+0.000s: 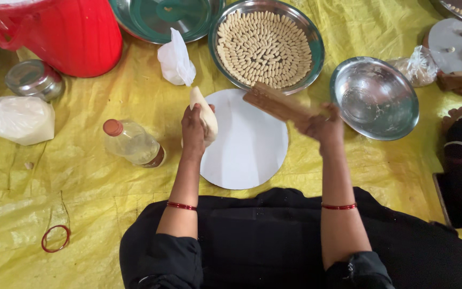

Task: The person kneads a dough-like substance on a white plate, then rolls it into a log and uses a grooved wooden board to press and shape small pieces into ridged forms. The shaped pieces are placed onto a nearby metal tray.

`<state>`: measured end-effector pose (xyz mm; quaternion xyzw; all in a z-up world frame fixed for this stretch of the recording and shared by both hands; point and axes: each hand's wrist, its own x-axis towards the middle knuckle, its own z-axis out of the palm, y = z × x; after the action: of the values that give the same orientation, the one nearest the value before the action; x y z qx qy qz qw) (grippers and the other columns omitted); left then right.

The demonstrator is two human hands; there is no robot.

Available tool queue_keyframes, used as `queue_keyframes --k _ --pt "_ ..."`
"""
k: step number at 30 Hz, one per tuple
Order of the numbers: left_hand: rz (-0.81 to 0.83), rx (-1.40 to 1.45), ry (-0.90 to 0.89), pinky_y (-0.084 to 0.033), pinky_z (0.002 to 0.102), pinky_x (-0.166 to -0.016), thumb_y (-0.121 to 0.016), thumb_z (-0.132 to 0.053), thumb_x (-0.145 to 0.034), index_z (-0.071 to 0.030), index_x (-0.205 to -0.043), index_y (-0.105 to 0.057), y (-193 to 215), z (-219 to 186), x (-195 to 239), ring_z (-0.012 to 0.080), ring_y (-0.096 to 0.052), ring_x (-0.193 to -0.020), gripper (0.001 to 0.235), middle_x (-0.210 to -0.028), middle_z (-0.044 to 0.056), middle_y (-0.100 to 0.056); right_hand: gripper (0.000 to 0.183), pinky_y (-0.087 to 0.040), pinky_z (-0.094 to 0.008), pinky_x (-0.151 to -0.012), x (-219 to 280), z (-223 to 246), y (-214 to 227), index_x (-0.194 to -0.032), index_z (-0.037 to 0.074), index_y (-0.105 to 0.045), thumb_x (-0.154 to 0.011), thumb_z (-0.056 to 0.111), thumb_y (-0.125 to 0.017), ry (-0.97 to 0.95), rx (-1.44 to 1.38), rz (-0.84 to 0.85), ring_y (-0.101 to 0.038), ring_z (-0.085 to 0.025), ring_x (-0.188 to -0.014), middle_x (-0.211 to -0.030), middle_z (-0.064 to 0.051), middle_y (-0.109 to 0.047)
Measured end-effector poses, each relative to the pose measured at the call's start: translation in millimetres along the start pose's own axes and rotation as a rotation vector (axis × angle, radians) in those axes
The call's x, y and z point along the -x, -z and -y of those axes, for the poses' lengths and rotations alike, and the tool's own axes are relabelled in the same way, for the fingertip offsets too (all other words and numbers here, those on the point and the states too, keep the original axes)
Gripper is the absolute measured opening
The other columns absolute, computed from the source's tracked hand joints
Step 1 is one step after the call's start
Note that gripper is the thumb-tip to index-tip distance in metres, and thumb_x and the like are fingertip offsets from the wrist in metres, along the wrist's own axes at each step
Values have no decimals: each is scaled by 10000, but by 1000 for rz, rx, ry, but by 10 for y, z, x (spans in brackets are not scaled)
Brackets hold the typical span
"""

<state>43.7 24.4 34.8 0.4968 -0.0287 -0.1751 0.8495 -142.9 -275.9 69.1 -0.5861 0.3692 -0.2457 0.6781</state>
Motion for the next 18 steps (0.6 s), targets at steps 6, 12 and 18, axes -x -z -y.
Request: queue_keyframes --k 6,12,18 --pt "84 -62 -21 -534 299 -721 -486 -349 -1092 -31 -1166 -597 112 51 122 144 -632 -816 345 -949 55 -687 427 -634 -384 -565 112 -418 -52 -1275 0 -562 -862 -49 -659 -374 388 210 -761 -290 -646 -935 -204 -736" --pt "259 -342 102 -519 283 -717 -547 -392 -1017 -105 -1301 -578 79 263 276 131 -619 -809 405 -949 52 -689 324 -570 -441 -797 466 -117 -455 -1132 69 -748 -902 295 -772 107 1231 176 -729 -310 -926 -1041 -172 -751" --pt "428 -616 95 -504 312 -823 -588 -491 -998 -61 -1288 -631 38 346 326 168 -628 -932 521 -1018 68 -710 428 -407 -428 -1078 810 -202 -1333 -1318 33 -634 -944 216 -735 538 504 510 -519 -346 -1337 -1348 -198 -637"
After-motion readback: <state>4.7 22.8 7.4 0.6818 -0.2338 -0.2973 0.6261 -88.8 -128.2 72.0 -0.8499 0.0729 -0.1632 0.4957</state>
